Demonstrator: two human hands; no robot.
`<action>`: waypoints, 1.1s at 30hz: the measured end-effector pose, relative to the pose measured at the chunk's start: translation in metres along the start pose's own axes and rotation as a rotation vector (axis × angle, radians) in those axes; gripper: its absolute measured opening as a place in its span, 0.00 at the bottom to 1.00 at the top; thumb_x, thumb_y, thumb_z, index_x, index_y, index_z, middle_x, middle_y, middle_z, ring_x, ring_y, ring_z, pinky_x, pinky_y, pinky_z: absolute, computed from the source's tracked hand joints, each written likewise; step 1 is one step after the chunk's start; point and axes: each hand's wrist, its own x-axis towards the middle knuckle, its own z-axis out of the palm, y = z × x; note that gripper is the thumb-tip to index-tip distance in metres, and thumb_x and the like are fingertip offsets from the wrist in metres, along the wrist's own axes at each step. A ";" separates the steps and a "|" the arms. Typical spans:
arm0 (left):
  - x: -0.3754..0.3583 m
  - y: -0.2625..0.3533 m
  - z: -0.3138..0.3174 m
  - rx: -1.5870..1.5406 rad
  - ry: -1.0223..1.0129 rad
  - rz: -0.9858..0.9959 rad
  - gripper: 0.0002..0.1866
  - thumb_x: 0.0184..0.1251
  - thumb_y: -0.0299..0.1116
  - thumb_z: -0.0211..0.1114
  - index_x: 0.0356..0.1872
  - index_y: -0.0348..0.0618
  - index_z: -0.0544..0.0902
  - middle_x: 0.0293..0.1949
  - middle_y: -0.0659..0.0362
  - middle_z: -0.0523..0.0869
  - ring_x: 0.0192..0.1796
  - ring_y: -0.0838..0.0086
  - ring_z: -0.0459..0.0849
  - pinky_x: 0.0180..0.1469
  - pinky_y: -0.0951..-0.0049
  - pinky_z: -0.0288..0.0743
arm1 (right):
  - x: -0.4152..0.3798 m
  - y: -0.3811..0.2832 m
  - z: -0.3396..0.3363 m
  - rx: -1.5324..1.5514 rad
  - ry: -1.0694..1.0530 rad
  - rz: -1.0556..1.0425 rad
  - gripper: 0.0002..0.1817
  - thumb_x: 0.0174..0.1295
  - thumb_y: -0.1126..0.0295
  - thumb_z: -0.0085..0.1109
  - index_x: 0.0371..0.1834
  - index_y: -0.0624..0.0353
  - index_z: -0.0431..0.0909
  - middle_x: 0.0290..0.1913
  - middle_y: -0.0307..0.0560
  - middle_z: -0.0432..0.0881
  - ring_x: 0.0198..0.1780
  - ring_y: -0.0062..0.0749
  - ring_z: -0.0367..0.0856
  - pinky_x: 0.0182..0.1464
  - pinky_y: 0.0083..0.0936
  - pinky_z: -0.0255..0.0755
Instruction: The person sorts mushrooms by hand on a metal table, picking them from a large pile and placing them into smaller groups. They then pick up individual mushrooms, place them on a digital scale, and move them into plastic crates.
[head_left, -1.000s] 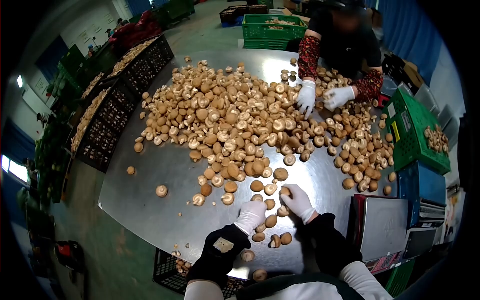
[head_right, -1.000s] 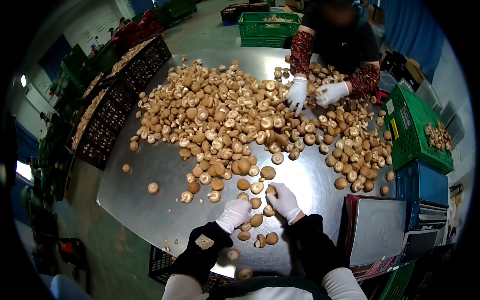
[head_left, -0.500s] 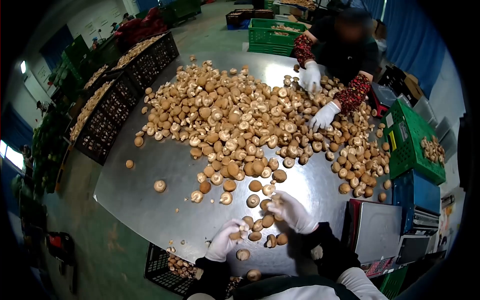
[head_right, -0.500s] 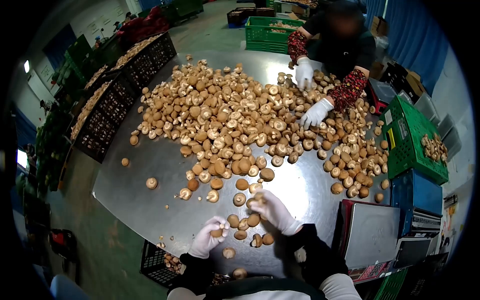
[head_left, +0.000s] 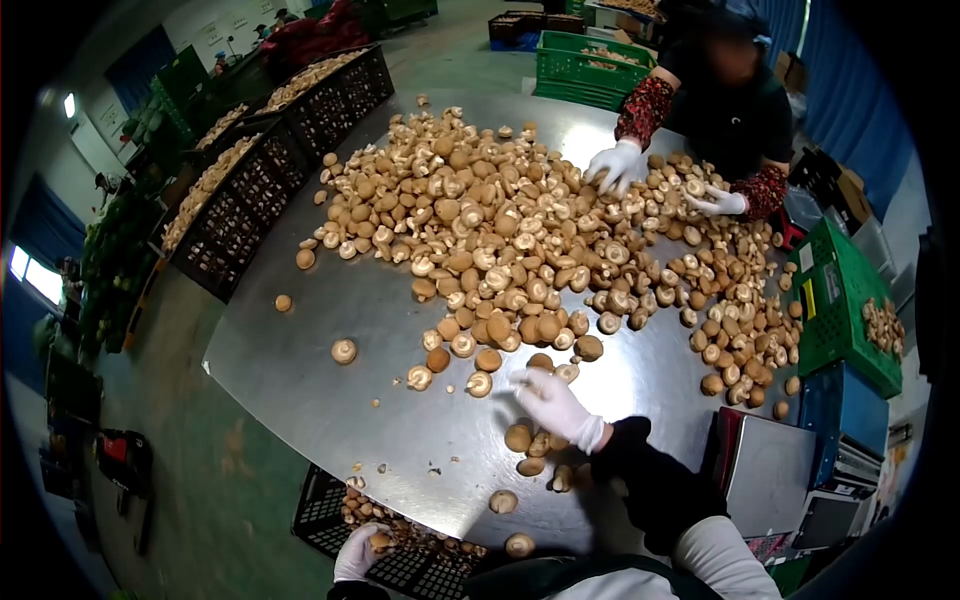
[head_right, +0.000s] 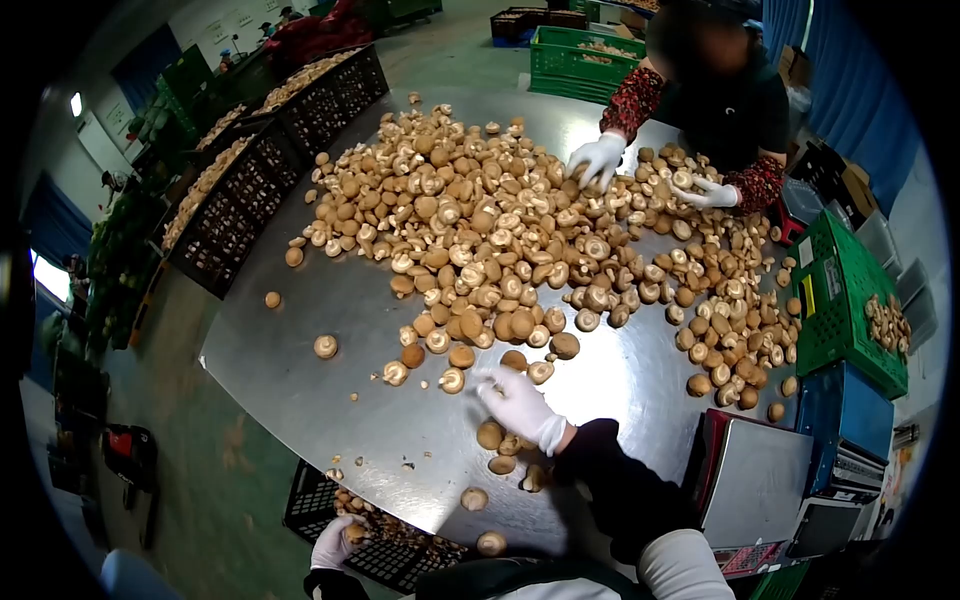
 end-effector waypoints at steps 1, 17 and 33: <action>0.007 -0.006 -0.014 0.266 0.188 -0.210 0.20 0.56 0.49 0.61 0.38 0.40 0.80 0.41 0.54 0.81 0.42 0.63 0.79 0.46 0.65 0.73 | 0.012 -0.010 -0.007 0.043 0.032 0.001 0.17 0.63 0.68 0.50 0.52 0.65 0.75 0.46 0.56 0.80 0.47 0.39 0.80 0.52 0.26 0.72; -0.015 0.059 0.094 0.732 0.077 0.652 0.13 0.56 0.27 0.68 0.43 0.37 0.82 0.35 0.55 0.85 0.34 0.75 0.84 0.38 0.78 0.77 | 0.038 0.043 0.008 -0.650 0.111 -0.148 0.24 0.47 0.53 0.68 0.41 0.60 0.77 0.35 0.53 0.81 0.34 0.48 0.81 0.37 0.39 0.73; -0.032 -0.014 0.186 1.071 -0.631 1.013 0.22 0.52 0.28 0.64 0.51 0.49 0.76 0.44 0.57 0.75 0.43 0.60 0.78 0.44 0.64 0.75 | -0.109 0.032 -0.061 0.851 0.639 0.518 0.23 0.60 0.78 0.43 0.61 0.66 0.63 0.42 0.53 0.75 0.34 0.32 0.76 0.39 0.26 0.75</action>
